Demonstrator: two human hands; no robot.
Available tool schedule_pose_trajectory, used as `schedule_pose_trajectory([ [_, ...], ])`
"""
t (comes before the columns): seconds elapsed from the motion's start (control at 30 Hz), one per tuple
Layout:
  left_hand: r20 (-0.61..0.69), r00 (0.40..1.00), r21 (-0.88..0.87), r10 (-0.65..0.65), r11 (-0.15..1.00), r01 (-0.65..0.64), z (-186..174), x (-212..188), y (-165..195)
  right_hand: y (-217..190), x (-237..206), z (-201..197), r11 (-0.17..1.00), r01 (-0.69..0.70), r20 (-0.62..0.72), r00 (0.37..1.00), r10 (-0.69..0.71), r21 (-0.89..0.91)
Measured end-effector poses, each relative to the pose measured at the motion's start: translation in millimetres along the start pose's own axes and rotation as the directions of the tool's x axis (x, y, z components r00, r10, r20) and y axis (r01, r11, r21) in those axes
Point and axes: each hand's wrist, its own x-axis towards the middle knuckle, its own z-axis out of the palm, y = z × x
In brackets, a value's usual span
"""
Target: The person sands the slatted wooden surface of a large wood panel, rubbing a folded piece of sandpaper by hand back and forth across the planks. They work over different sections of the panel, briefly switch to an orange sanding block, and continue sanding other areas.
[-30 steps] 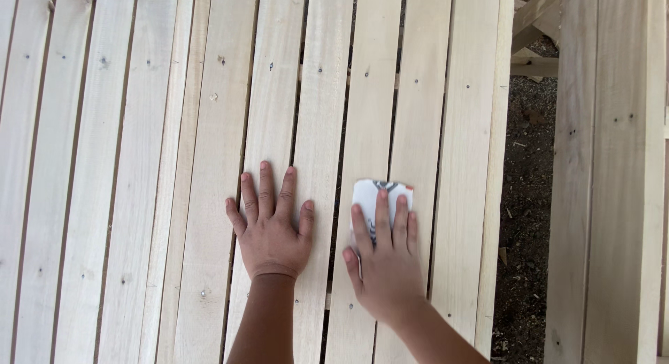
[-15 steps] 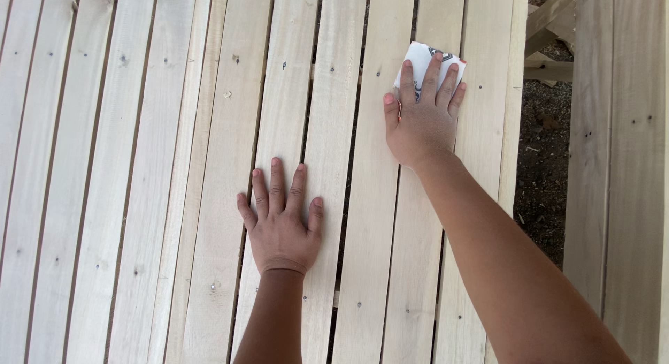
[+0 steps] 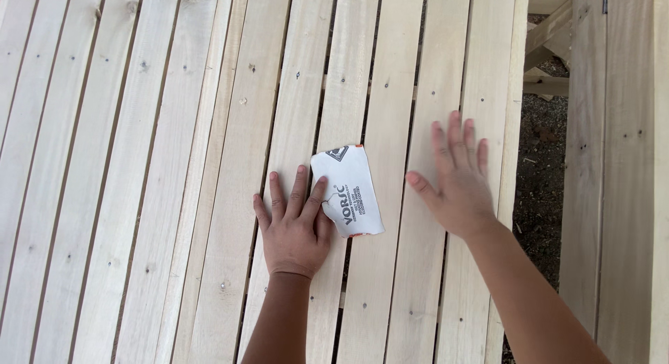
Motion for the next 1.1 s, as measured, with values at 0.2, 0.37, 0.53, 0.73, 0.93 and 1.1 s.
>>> schedule_pose_trajectory([
  [0.2,0.031,0.997,-0.095,0.074,0.993,-0.071,-5.0,-4.2,-3.8,54.0,0.2,22.7,0.894,-0.419,0.010,0.905,0.426,-0.158],
  [0.37,0.063,0.994,-0.130,0.092,0.988,-0.083,-19.6,-3.4,16.0,48.9,-2.9,26.0,0.908,-0.403,-0.048,0.915,0.400,-0.114],
  [0.53,0.200,0.963,-0.200,0.181,0.970,-0.141,-34.1,-3.3,70.0,48.7,-3.5,25.1,0.904,-0.412,-0.051,0.911,0.409,-0.116],
  [0.73,0.446,0.866,-0.032,0.224,0.971,-0.235,-27.5,11.1,90.6,48.6,-0.9,32.3,0.912,-0.392,-0.053,0.920,0.389,-0.122],
  [0.93,0.591,0.805,0.136,0.054,0.977,-0.166,-36.6,29.7,111.1,46.9,1.0,29.8,0.922,-0.363,-0.028,0.931,0.363,-0.136],
  [1.1,0.791,0.604,0.268,-0.097,0.943,-0.199,-45.6,50.0,146.5,45.2,-0.8,31.2,0.926,-0.354,-0.015,0.935,0.355,-0.134],
])
